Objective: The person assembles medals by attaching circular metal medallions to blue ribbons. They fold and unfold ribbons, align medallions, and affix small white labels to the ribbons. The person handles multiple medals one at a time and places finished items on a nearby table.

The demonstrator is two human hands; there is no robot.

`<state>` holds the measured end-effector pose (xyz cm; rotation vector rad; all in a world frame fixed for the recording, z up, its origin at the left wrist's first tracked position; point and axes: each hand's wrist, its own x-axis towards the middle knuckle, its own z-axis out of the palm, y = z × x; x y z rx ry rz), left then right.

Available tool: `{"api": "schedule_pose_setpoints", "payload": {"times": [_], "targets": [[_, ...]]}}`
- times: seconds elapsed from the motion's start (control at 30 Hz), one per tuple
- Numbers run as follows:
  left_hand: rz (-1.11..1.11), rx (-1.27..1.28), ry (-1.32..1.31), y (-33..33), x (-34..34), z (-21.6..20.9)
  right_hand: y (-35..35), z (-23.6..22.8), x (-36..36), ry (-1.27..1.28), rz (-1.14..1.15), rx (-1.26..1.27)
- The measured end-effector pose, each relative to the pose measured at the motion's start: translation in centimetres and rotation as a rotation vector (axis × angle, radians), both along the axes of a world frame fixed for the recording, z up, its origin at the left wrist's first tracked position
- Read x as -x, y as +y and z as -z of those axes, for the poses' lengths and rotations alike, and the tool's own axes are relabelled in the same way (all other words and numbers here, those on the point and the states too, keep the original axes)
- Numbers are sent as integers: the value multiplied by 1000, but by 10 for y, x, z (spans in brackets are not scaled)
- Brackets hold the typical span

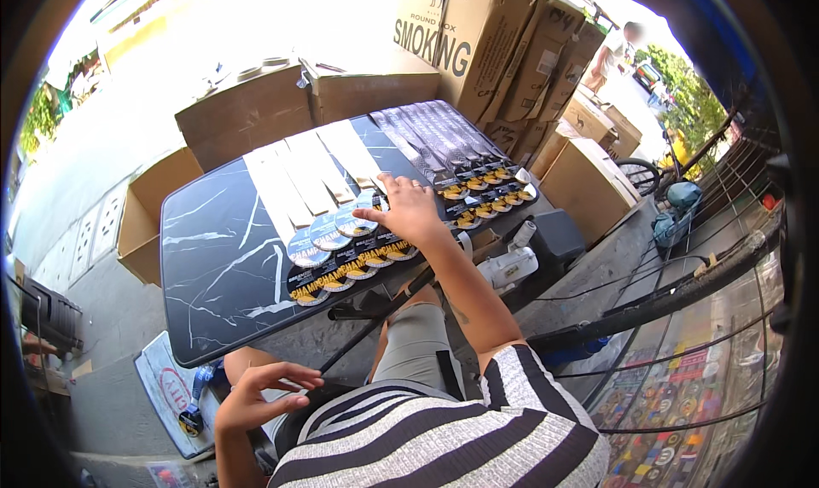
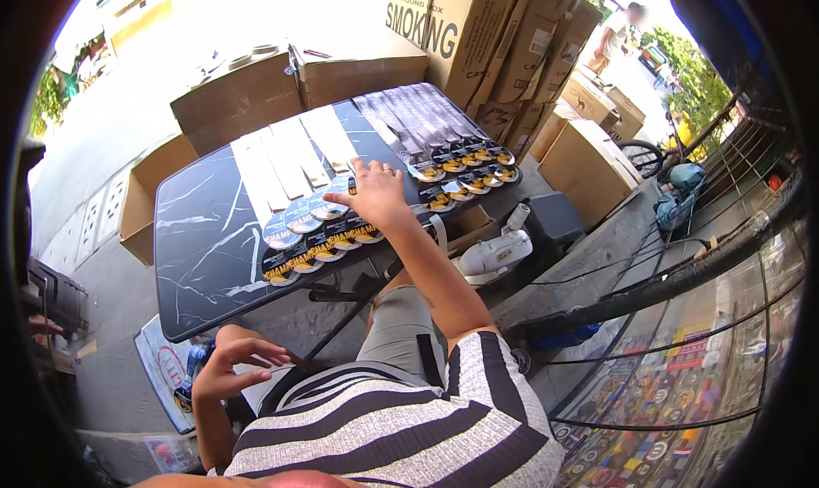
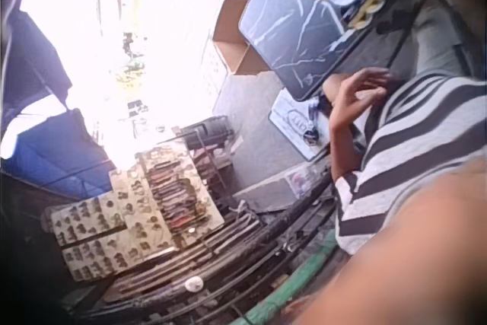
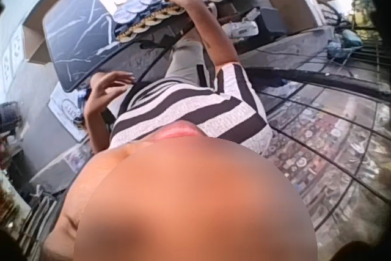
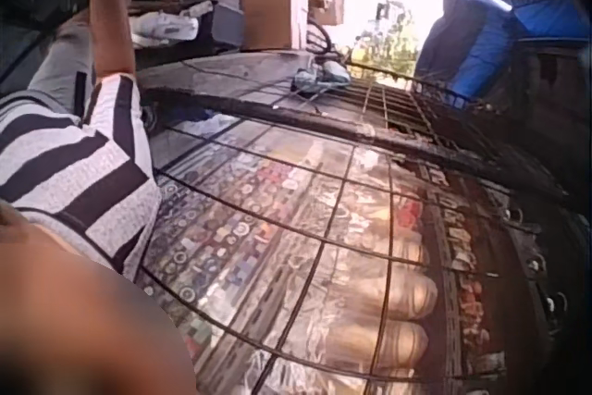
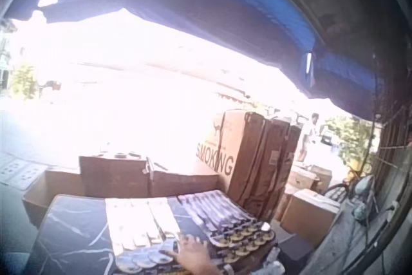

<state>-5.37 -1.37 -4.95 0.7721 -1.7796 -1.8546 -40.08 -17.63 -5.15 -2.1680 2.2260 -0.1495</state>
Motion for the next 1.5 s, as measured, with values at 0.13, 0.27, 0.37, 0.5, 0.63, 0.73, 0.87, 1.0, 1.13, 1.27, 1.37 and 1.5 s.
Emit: {"api": "schedule_pose_setpoints", "payload": {"times": [0.13, 0.27, 0.37, 0.5, 0.63, 0.73, 0.87, 1.0, 1.13, 1.27, 1.37, 1.5], "targets": [[60, 49, 56, -5, 28, -8, 24, -13, 5, 32, 108, 26], [25, -186, 248, -6, 46, 0, 48, -9, 16, -77, -1, 34], [-13, -320, 334, -15, 65, 15, 53, -6, 20, -228, 31, 84], [-96, -508, 482, -29, 96, 23, 61, -22, 15, -577, 21, 239], [-162, -668, 544, -46, 122, 9, 92, -46, -2, -660, -402, 545], [-153, -709, 609, -58, 128, -7, 128, -48, -20, -774, -597, 402], [-211, -351, 369, -74, 117, -27, 162, -25, -34, -1039, -665, 58], [-365, -233, 336, -86, 98, -51, 173, 19, -35, -1107, -769, -77], [-530, -60, 349, -97, 61, -93, 179, 76, -35, -1263, -724, -155], [-534, 37, 425, -100, 24, -123, 172, 127, -37, -1158, -507, -376], [-414, 175, 396, -88, 20, -123, 164, 143, -46, -1033, -484, -457], [-134, 40, 373, -65, 39, -106, 156, 129, -70, -1186, -499, -626]]}}
